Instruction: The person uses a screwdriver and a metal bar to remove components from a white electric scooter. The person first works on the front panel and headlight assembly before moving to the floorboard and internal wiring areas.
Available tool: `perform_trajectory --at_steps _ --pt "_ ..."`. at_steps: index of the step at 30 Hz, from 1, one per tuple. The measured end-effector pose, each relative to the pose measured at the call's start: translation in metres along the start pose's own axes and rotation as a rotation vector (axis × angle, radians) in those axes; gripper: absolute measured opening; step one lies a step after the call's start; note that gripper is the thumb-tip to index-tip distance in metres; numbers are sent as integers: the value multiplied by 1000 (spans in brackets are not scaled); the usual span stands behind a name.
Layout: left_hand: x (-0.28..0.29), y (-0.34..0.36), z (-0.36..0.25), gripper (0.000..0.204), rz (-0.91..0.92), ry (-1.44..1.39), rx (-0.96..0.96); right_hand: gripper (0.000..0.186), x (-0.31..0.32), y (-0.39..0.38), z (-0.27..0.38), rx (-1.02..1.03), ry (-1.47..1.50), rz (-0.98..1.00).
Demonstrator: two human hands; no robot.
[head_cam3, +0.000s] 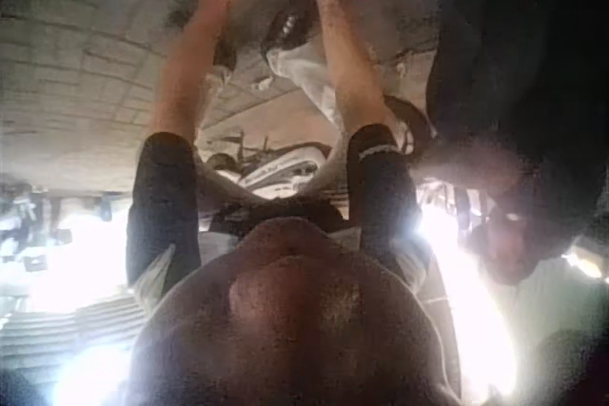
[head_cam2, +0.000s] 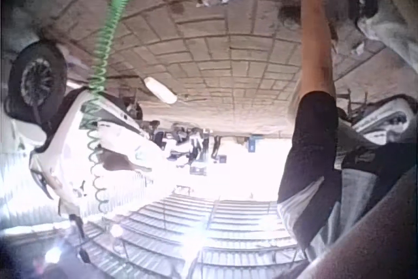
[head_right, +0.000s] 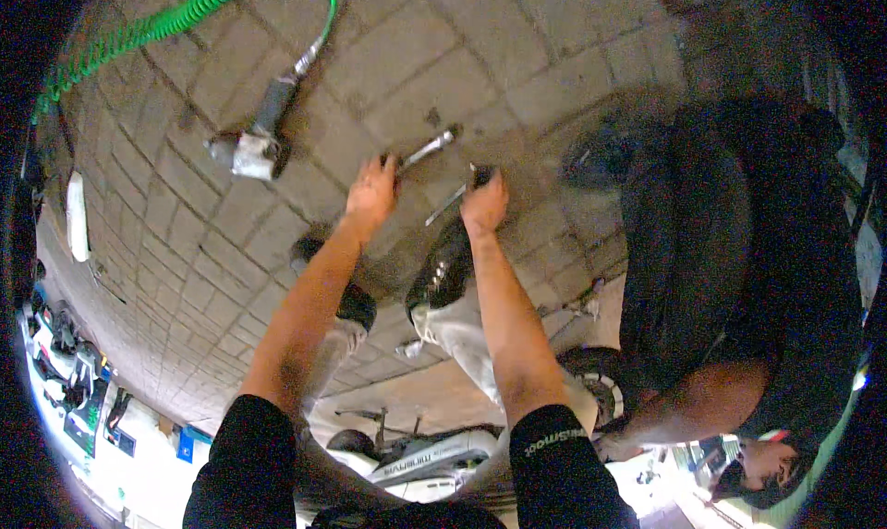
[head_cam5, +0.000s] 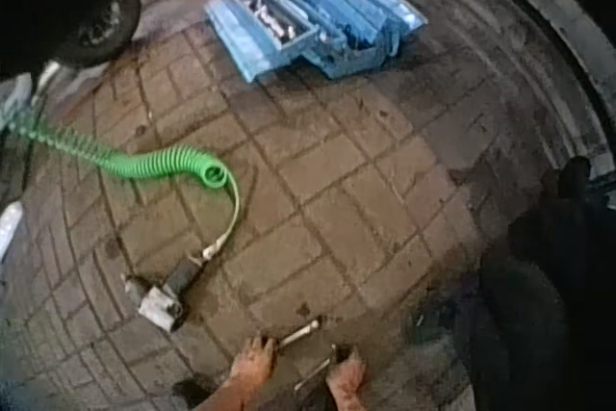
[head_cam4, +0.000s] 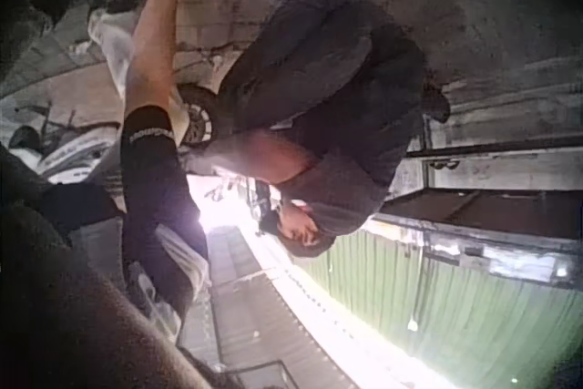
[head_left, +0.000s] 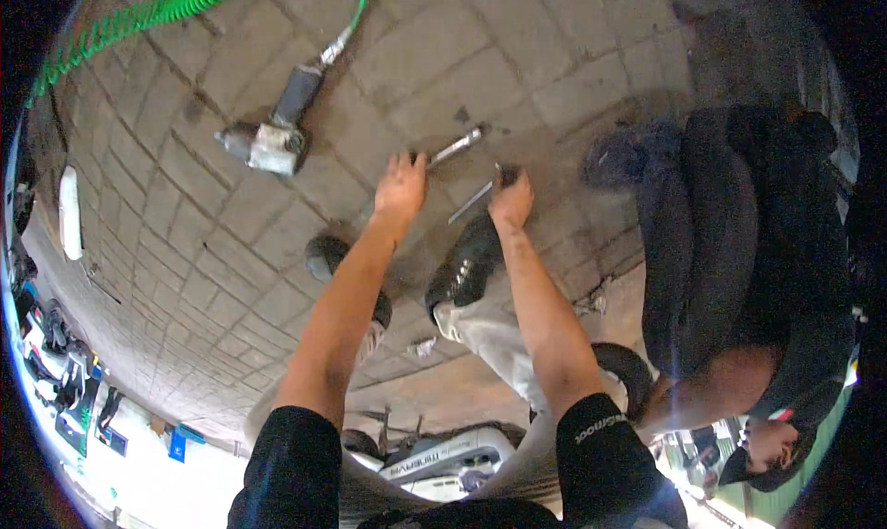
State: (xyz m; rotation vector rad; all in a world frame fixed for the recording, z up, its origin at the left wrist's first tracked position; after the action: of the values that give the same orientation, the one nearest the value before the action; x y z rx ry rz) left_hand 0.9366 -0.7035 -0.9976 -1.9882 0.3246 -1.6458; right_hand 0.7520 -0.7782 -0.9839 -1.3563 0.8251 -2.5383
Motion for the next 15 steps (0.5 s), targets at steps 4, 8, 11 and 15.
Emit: perform_trajectory --at_steps 4,8,11,15 --pt "21 21 -24 50 187 0 -46 38 16 9 -12 115 -29 -162" --pt "14 -4 1 54 405 28 -18 29 46 -35 49 111 37 94" --pt "37 -9 -20 37 280 -34 -2 22 92 -46 72 302 141 72" --pt "16 10 -6 37 310 -26 125 22 113 -39 111 282 267 173"
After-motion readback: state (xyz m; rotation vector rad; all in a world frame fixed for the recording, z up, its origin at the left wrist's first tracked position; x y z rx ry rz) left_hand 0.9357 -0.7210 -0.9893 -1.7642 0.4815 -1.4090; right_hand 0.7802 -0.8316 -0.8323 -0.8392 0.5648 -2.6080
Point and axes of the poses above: each hand's wrist, its own y-axis towards the middle knuckle, its own x-axis out of the back of the hand, z = x × y, the point moved 4 cm from there along y, towards the middle knuckle, and after that the axes turned 11 degrees about y, right-handed, at the moved point
